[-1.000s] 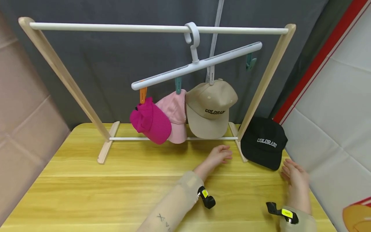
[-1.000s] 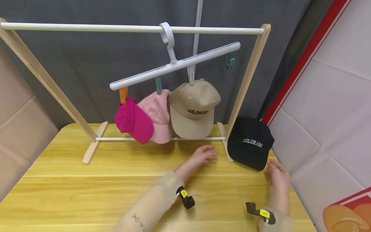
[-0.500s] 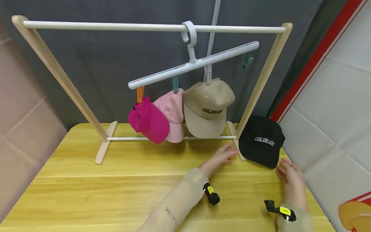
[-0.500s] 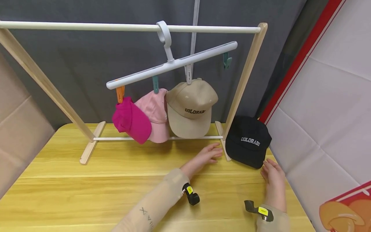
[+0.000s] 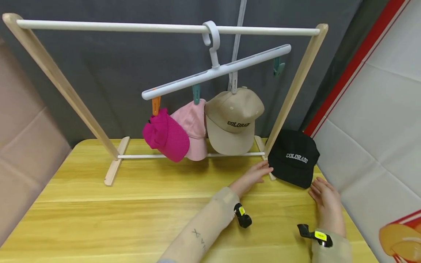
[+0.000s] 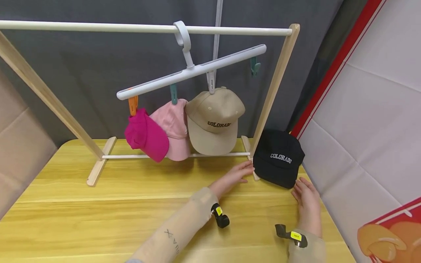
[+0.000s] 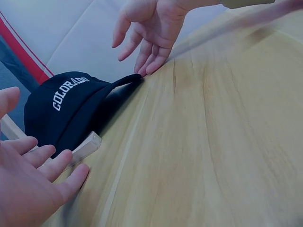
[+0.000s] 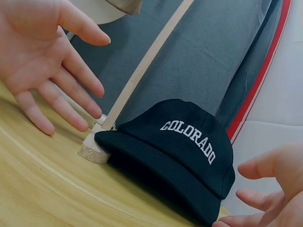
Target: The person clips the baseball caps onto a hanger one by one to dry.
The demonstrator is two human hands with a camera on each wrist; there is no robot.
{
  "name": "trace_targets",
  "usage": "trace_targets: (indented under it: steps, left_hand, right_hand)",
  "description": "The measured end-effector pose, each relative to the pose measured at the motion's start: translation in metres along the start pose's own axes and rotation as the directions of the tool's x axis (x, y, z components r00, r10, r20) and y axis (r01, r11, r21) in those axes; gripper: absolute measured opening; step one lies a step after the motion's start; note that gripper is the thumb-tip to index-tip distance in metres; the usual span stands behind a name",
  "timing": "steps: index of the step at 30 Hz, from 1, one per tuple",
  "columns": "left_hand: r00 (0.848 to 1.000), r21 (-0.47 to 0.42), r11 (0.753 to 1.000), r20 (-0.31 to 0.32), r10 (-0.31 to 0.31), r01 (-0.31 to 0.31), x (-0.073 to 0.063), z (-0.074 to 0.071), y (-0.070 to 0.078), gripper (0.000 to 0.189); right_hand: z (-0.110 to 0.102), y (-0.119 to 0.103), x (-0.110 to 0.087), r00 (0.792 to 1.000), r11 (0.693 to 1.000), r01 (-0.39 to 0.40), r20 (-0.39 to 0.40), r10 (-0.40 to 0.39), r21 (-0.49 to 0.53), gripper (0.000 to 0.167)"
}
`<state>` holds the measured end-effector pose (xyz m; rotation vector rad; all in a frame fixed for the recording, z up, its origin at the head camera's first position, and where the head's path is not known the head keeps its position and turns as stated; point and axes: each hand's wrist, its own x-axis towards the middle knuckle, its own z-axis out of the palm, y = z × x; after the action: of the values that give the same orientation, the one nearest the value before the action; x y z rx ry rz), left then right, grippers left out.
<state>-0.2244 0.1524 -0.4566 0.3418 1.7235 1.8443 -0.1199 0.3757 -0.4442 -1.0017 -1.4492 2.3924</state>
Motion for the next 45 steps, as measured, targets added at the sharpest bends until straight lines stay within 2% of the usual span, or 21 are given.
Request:
trace_targets:
  steps: [5, 8, 12, 18, 22, 29, 36, 40, 45]
  left_hand:
    - [1.0, 0.009, 1.0, -0.005, -0.01, 0.01, 0.0036, 0.0021, 0.003, 0.059]
    - [1.0, 0.016, 1.0, -0.006, -0.015, 0.015, 0.0042, 0.0029, 0.0054, 0.06]
    - [1.0, 0.027, 1.0, -0.002, -0.015, 0.015, 0.0041, 0.0033, 0.0076, 0.06]
    - [1.0, 0.048, 0.998, 0.009, -0.028, 0.028, 0.0039, 0.0042, 0.0075, 0.061]
    - [0.999, 0.038, 0.999, 0.006, -0.032, 0.032, 0.0037, 0.0048, 0.0075, 0.061]
    - [0.999, 0.011, 0.999, -0.007, -0.033, 0.033, 0.004, 0.0064, 0.0076, 0.059]
    - [0.999, 0.006, 1.0, -0.022, -0.028, 0.028, 0.0045, 0.008, 0.0058, 0.058]
    - [0.999, 0.005, 1.0, -0.024, -0.027, 0.027, 0.0045, 0.0088, 0.0049, 0.059]
    - [0.999, -0.008, 1.0, -0.03, -0.025, 0.025, 0.0028, 0.0097, 0.0067, 0.058]
  right_hand:
    - [0.0039, -0.0015, -0.0007, 1.0, 1.0, -0.004, 0.011, 0.004, -0.015, 0.048]
    - [0.0068, -0.0029, -0.0003, 1.0, 1.0, -0.007, 0.011, 0.007, -0.015, 0.047]
    - [0.0083, -0.0033, 0.0012, 1.0, 1.0, -0.005, 0.01, 0.005, -0.021, 0.037]
    - [0.0071, -0.0017, 0.0033, 1.0, 0.999, 0.004, -0.003, -0.005, -0.034, 0.01]
    - [0.0061, -0.001, 0.0048, 1.0, 0.998, 0.017, 0.011, -0.017, -0.063, 0.008]
    - [0.006, -0.0028, 0.0051, 1.0, 0.998, -0.021, 0.009, 0.022, -0.061, 0.04]
    - [0.0051, -0.0041, 0.0039, 1.0, 0.998, -0.023, -0.006, 0.023, -0.055, 0.042]
    - [0.0041, -0.0044, 0.0024, 1.0, 0.996, -0.029, -0.007, 0.028, -0.08, 0.04]
    - [0.0034, -0.0041, 0.0021, 0.999, 0.993, -0.037, -0.01, 0.036, -0.116, 0.046]
